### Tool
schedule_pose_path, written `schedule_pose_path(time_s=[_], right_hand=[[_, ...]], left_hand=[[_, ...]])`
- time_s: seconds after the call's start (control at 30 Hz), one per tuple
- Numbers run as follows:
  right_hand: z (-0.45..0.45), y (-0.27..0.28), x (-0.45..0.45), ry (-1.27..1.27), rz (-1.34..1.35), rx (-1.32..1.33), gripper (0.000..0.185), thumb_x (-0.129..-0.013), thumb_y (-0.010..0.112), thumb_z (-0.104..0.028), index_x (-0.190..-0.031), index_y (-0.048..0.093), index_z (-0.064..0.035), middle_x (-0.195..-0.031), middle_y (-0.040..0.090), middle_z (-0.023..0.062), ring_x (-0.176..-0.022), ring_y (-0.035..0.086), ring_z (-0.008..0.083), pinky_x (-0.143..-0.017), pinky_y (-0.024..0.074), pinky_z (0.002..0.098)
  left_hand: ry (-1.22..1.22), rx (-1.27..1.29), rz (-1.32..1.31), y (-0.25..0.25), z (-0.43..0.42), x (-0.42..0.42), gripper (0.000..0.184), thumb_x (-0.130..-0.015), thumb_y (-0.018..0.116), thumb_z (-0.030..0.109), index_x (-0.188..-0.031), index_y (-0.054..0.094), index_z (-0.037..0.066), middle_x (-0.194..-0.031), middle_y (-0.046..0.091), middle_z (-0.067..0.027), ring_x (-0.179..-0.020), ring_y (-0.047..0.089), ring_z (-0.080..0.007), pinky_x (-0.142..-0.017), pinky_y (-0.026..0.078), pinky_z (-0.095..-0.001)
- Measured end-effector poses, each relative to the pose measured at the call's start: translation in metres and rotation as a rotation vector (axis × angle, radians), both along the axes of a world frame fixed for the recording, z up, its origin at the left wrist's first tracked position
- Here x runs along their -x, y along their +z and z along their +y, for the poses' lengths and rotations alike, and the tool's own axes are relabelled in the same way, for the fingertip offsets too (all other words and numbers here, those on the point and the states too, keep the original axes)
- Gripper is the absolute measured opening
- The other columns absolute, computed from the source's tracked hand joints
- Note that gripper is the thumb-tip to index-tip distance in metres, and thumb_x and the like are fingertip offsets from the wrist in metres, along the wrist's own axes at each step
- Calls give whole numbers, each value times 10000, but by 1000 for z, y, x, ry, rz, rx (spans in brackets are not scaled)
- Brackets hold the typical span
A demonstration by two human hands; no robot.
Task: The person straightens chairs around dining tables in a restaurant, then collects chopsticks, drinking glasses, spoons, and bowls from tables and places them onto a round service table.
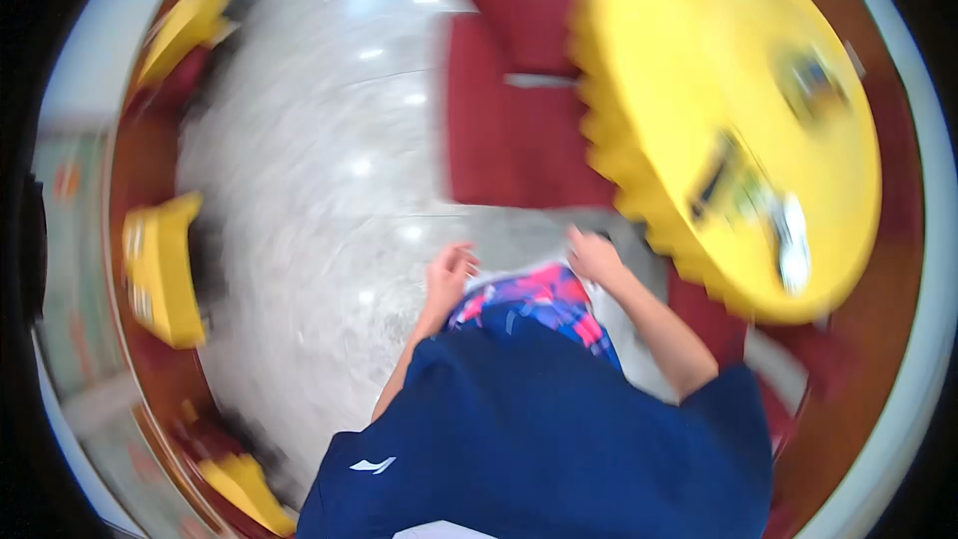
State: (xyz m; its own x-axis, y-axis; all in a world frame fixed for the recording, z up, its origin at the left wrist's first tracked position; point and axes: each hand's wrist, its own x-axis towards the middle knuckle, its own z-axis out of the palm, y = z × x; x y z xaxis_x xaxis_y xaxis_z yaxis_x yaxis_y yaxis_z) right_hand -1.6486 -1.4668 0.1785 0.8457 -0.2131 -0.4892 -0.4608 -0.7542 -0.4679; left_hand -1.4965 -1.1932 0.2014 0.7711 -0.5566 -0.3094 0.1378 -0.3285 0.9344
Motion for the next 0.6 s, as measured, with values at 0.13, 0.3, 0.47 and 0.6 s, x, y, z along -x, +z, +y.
schedule_pose_path(time_s=[0.13, 0.3, 0.47, 0.6], right_hand=[[116, -10, -110, 510, -89, -92, 309, -826, 543, -145, -1121, 614, -86, -962, 680, 178, -915, 641, 384, -803, 511, 476], [248, 34, -236, 629, 37, -351, 249, -868, 577, -239, -1043, 671, -87, -825, 692, 150, -768, 680, 276, -738, 528, 376], [336, -35, -349, 375, 267, -660, 255, -832, 637, -186, -1033, 691, -38, -801, 701, 96, -726, 657, 134, -680, 525, 289], [372, -144, -491, 734, 392, -165, 218, -815, 653, -174, -984, 716, -52, -796, 709, 117, -709, 673, 150, -693, 539, 306]], left_hand=[[353, -67, -55, 23, 153, -29, 231, -911, 496, 54, -1095, 626, 5, -787, 678, -87, -672, 641, -116, -619, 519, -264], [719, -31, -122, 34, 332, -101, 219, -910, 511, 95, -1075, 631, 16, -799, 682, -102, -693, 655, -131, -640, 527, -281], [1286, 153, 119, -66, 511, -109, 233, -959, 514, 164, -1095, 631, 14, -847, 679, -107, -738, 664, -168, -642, 544, -278], [1667, 3, 640, -190, 592, 12, 278, -903, 572, 263, -1006, 662, 22, -798, 666, -124, -703, 663, -183, -599, 541, -302]])
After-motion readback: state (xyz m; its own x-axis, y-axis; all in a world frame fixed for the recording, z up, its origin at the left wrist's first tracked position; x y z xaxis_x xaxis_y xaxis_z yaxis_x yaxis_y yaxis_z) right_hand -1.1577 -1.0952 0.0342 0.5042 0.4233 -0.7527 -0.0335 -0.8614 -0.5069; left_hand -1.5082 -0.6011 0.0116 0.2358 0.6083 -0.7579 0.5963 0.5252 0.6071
